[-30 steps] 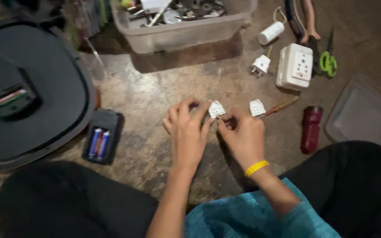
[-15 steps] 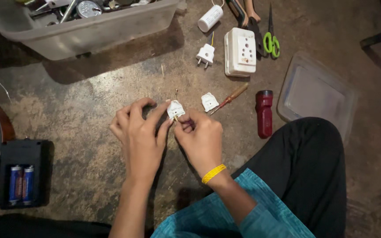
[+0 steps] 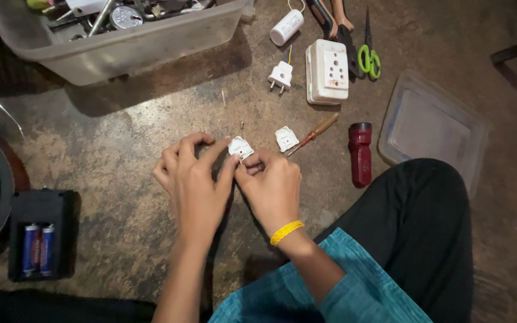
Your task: The person sits on the floor and assembles small white electrical components using a screwdriver. They insert screws into the components and tighten them, handling multiple parts one at a time.
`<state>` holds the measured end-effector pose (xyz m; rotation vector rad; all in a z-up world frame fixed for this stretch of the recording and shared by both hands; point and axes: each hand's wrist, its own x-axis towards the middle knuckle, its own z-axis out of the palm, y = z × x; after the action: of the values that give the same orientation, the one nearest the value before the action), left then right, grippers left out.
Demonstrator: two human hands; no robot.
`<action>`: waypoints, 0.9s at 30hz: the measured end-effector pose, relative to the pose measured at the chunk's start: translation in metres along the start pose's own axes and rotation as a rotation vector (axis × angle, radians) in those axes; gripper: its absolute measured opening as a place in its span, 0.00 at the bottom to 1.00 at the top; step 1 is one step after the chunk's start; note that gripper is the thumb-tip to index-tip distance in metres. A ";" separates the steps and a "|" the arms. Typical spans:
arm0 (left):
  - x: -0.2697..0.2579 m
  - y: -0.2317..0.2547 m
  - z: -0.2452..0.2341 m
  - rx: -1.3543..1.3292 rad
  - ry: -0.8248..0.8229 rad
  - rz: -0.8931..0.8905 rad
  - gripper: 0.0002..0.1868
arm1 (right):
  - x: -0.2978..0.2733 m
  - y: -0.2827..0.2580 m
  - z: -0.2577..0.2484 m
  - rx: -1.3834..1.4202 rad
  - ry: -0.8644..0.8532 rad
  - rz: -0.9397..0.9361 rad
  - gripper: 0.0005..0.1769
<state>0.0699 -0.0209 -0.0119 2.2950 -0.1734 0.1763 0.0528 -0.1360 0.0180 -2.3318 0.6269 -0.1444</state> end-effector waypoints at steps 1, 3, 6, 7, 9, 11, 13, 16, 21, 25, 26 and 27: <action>0.002 0.001 0.001 -0.023 0.006 -0.033 0.16 | 0.001 0.000 0.000 -0.008 0.004 -0.009 0.10; 0.005 0.003 0.002 -0.036 0.004 -0.071 0.17 | 0.001 0.002 0.001 -0.006 0.016 -0.035 0.10; 0.006 0.005 0.002 -0.035 -0.006 -0.113 0.18 | 0.001 0.005 0.002 0.004 0.003 -0.028 0.10; 0.007 0.005 0.001 -0.028 -0.008 -0.122 0.18 | 0.001 0.007 0.002 0.011 -0.005 -0.021 0.10; 0.009 0.007 0.002 -0.006 -0.039 -0.171 0.19 | -0.001 0.009 0.001 -0.007 -0.007 -0.048 0.10; 0.009 0.009 0.002 0.003 -0.043 -0.190 0.19 | -0.002 0.010 0.001 -0.019 -0.003 -0.067 0.10; 0.008 0.009 0.004 -0.002 -0.020 -0.178 0.20 | -0.003 0.012 0.001 -0.028 0.008 -0.079 0.10; 0.006 0.006 0.006 -0.021 0.004 -0.147 0.19 | 0.000 0.020 -0.003 -0.057 -0.042 -0.118 0.12; 0.003 0.000 0.007 -0.061 0.012 -0.128 0.20 | 0.008 0.044 -0.039 -0.024 -0.028 -0.145 0.15; 0.001 -0.003 0.009 -0.072 0.003 -0.114 0.22 | 0.022 0.063 -0.072 -0.071 -0.158 -0.061 0.16; 0.001 -0.005 0.010 -0.075 0.002 -0.104 0.22 | 0.024 0.067 -0.079 -0.073 -0.194 -0.123 0.15; 0.001 -0.007 0.010 -0.077 0.000 -0.098 0.22 | 0.026 0.071 -0.085 -0.077 -0.232 -0.185 0.14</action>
<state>0.0724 -0.0234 -0.0235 2.2213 -0.0667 0.1177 0.0244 -0.2449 0.0325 -2.4324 0.3064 0.0669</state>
